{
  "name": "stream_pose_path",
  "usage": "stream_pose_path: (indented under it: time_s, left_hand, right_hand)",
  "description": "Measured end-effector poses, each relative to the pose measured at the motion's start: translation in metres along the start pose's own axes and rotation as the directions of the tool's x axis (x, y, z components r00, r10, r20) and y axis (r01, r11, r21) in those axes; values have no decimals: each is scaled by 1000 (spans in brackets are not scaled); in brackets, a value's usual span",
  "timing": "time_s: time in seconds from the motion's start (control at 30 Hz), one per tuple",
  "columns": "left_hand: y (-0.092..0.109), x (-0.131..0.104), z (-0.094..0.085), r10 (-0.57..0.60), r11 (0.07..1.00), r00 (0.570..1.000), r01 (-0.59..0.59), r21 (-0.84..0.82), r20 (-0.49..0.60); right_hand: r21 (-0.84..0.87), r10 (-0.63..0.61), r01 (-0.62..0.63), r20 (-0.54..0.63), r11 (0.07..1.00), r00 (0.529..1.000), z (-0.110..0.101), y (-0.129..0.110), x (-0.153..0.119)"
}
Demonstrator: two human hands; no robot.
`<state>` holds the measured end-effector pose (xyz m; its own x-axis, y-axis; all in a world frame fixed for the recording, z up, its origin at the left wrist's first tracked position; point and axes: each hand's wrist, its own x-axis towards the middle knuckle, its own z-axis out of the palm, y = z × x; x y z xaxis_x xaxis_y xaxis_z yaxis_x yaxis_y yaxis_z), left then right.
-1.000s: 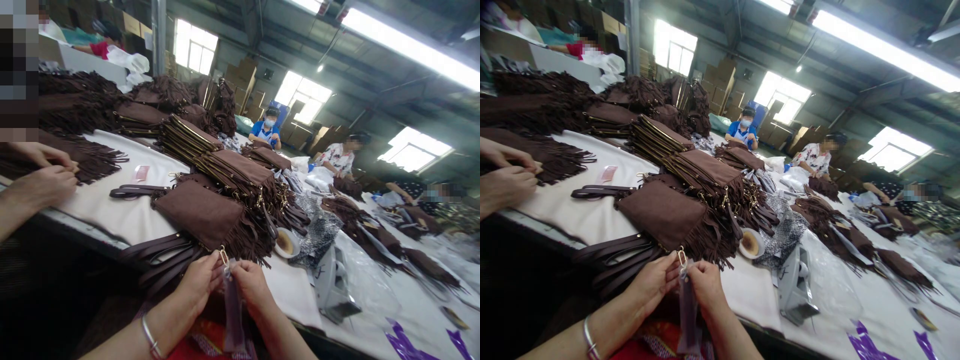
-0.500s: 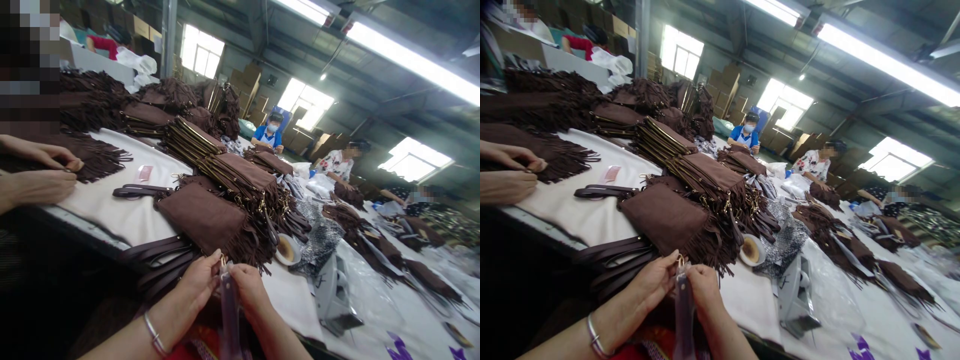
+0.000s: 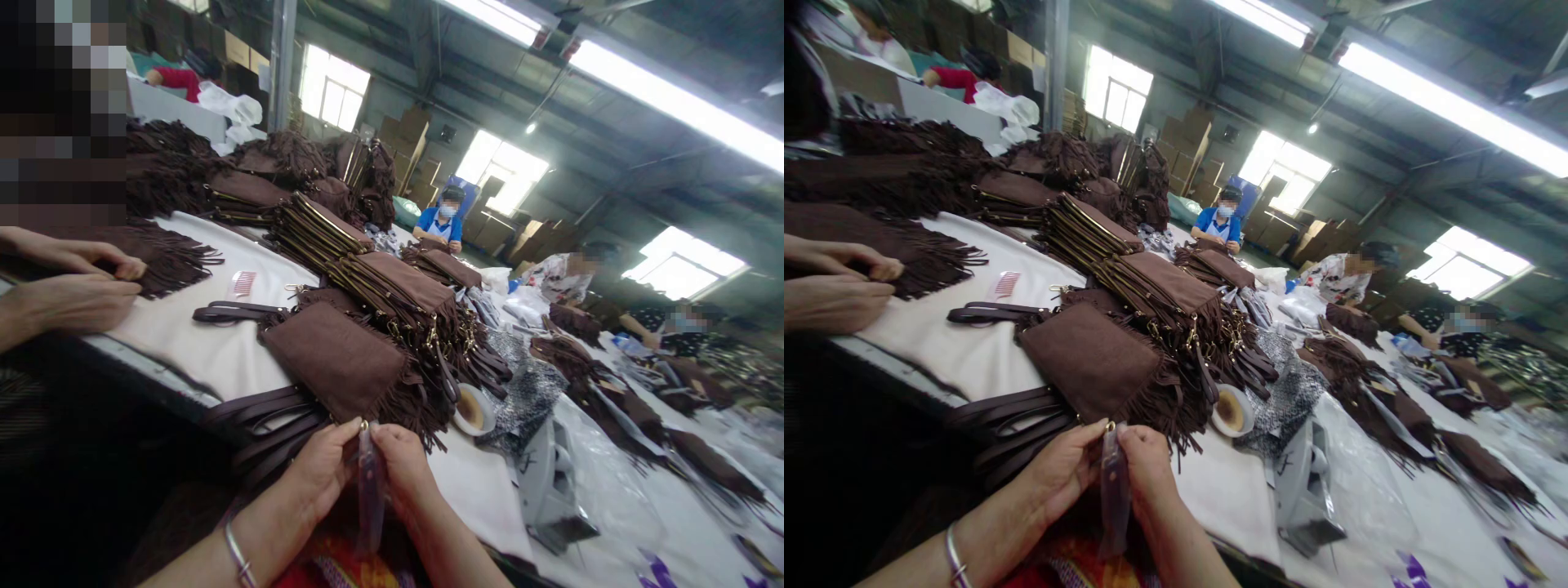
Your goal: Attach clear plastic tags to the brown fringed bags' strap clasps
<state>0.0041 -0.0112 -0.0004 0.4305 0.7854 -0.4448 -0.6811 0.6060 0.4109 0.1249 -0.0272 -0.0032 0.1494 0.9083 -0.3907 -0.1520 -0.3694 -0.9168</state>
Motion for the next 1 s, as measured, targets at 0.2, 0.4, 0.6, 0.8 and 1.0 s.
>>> stream_pose_path:
  time_s: [0.2,0.4,0.6,0.8,1.0]
  left_hand:
    - [-6,9,-11,-26,1000,996,27,6,-82]
    - [-9,12,-11,-111,993,992,113,41,-54]
    - [-6,3,-7,-119,990,993,118,81,1]
    - [-8,-22,-11,31,961,999,-32,274,10]
    - [-16,-17,-14,205,834,969,-98,542,-139]
  right_hand:
    - [-177,-97,95,-4,980,995,-14,7,-9]
    - [-153,-68,65,-9,986,998,-18,1,-8]
    - [-82,-44,40,-49,996,998,-7,-1,0]
    - [-80,-29,26,-42,996,999,-10,5,5]
    - [-187,-81,76,-20,979,997,-9,3,11]
